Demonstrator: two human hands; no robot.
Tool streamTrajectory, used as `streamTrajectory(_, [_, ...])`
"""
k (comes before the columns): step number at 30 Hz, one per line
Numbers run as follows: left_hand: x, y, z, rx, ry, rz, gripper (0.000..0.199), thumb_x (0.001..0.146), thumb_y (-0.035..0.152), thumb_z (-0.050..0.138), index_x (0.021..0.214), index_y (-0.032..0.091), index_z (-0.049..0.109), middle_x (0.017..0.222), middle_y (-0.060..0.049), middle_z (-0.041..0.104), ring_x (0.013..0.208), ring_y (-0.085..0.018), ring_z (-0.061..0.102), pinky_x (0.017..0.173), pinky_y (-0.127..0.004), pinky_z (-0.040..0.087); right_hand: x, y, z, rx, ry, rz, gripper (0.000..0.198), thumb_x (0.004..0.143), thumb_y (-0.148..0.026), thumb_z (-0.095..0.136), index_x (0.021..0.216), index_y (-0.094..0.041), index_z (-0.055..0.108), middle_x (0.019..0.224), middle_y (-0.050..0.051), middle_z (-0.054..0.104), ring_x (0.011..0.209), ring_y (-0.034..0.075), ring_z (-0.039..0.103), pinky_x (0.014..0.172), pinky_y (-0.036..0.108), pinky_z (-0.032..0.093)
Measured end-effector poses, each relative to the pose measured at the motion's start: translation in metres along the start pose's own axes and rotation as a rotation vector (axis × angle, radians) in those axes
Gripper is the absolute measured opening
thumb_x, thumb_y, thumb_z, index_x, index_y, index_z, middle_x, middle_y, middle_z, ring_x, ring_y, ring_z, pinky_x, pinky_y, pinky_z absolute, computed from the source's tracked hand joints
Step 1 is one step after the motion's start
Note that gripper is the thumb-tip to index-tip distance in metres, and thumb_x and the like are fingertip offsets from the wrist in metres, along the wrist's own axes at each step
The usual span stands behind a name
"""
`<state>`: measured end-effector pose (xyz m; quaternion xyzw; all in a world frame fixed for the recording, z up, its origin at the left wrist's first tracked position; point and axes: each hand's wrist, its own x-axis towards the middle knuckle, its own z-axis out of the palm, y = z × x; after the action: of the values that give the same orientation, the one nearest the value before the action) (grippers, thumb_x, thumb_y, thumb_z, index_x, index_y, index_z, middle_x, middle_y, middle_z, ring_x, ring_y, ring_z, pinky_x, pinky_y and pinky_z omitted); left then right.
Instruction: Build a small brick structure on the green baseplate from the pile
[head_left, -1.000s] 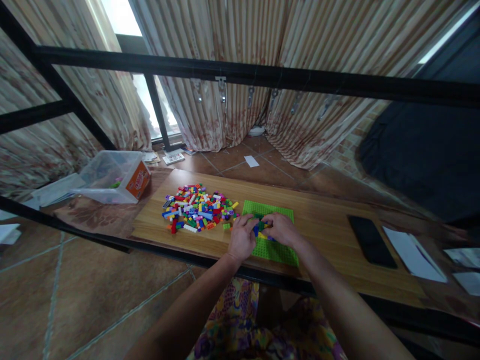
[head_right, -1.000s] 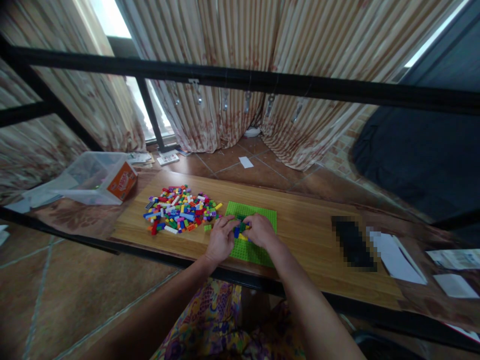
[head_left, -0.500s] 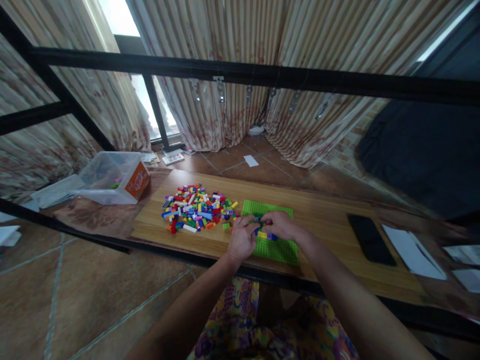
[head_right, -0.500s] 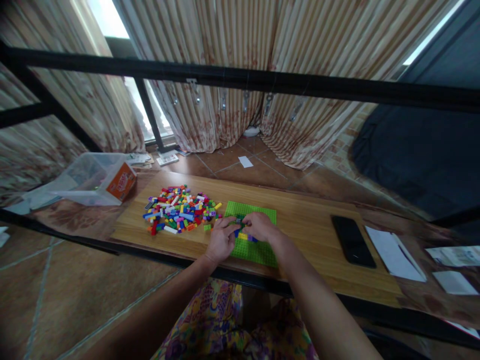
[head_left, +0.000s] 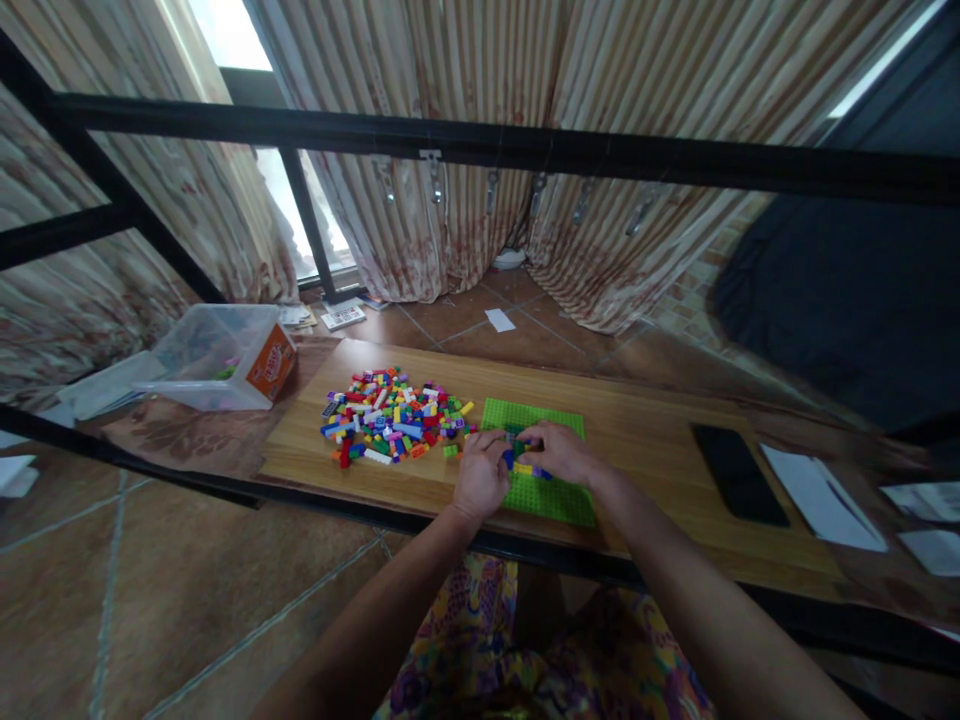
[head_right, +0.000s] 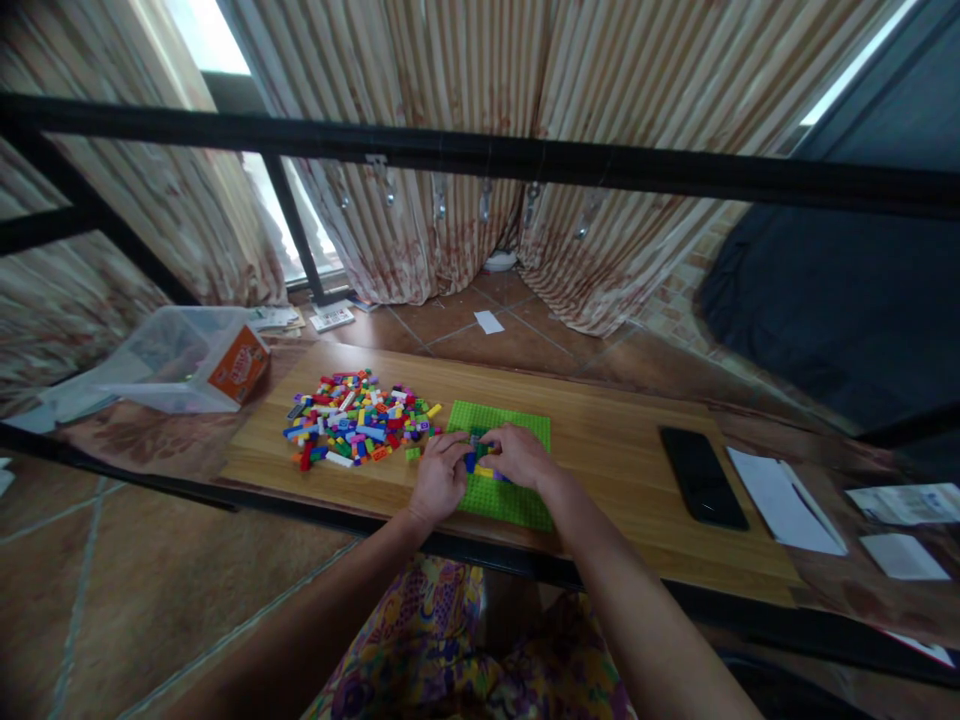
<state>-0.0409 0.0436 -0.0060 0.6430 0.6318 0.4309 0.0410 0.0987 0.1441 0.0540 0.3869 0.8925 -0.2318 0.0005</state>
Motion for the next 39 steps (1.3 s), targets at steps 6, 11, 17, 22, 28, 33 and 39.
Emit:
streamTrajectory(6, [0.0,-0.001,0.002,-0.013,-0.022,-0.012,0.032,0.074,0.0,0.049,0.094,0.018,0.067,0.112,-0.007,0.065,0.104,-0.022,0.057,0.096,-0.042,0.047,-0.004,-0.015,-0.001,-0.185,-0.019,-0.032,0.024,0.084,-0.032,0.058,0.1,-0.018,0.069,0.092,0.007,0.064,0.085,0.019,0.058,0.074,0.028,0.041])
streamTrajectory(11, [-0.001,0.0,0.001,0.001,-0.008,-0.008,0.029,0.074,0.001,0.05,0.092,0.016,0.067,0.11,-0.008,0.066,0.102,-0.022,0.057,0.095,-0.042,0.047,0.003,-0.02,-0.004,-0.304,-0.083,-0.062,0.018,0.082,-0.029,0.061,0.09,-0.017,0.07,0.093,0.011,0.066,0.09,0.022,0.06,0.077,0.03,0.042])
streamTrajectory(17, [0.0,0.002,0.0,0.003,-0.021,-0.024,0.029,0.074,0.002,0.05,0.091,0.017,0.067,0.109,-0.008,0.066,0.101,-0.023,0.056,0.094,-0.043,0.047,0.008,-0.022,-0.005,-0.317,-0.111,-0.053,0.015,0.078,-0.03,0.065,0.083,-0.017,0.07,0.087,0.01,0.067,0.084,0.022,0.062,0.071,0.029,0.042])
streamTrajectory(22, [0.0,0.002,-0.001,-0.013,-0.037,-0.029,0.031,0.075,0.002,0.048,0.093,0.018,0.068,0.111,-0.008,0.065,0.103,-0.023,0.056,0.096,-0.043,0.046,0.004,-0.019,-0.009,-0.245,-0.084,-0.046,0.022,0.081,-0.038,0.061,0.085,-0.019,0.072,0.083,0.007,0.069,0.081,0.021,0.062,0.069,0.028,0.042])
streamTrajectory(28, [-0.001,0.004,-0.005,0.029,-0.078,0.035,0.034,0.077,0.006,0.048,0.101,0.02,0.068,0.117,-0.007,0.062,0.105,-0.023,0.054,0.096,-0.045,0.044,-0.001,-0.005,-0.005,-0.045,0.12,0.057,0.03,0.091,-0.023,0.043,0.093,-0.02,0.073,0.099,0.006,0.072,0.093,0.018,0.063,0.082,0.028,0.043])
streamTrajectory(33, [-0.001,0.01,-0.01,0.145,-0.152,0.139,0.031,0.075,0.01,0.055,0.098,0.024,0.069,0.118,-0.006,0.062,0.108,-0.026,0.051,0.102,-0.053,0.034,-0.005,0.002,0.005,0.024,0.163,0.081,0.028,0.089,-0.02,0.047,0.098,-0.022,0.073,0.104,0.005,0.071,0.097,0.018,0.062,0.088,0.028,0.043])
streamTrajectory(39, [-0.002,0.014,-0.01,0.228,-0.22,0.168,0.029,0.078,0.011,0.054,0.101,0.024,0.068,0.113,-0.006,0.064,0.109,-0.026,0.051,0.106,-0.056,0.028,-0.01,0.0,0.008,-0.012,0.129,0.019,0.033,0.089,-0.017,0.043,0.102,-0.023,0.073,0.099,0.005,0.068,0.092,0.017,0.06,0.085,0.027,0.043])
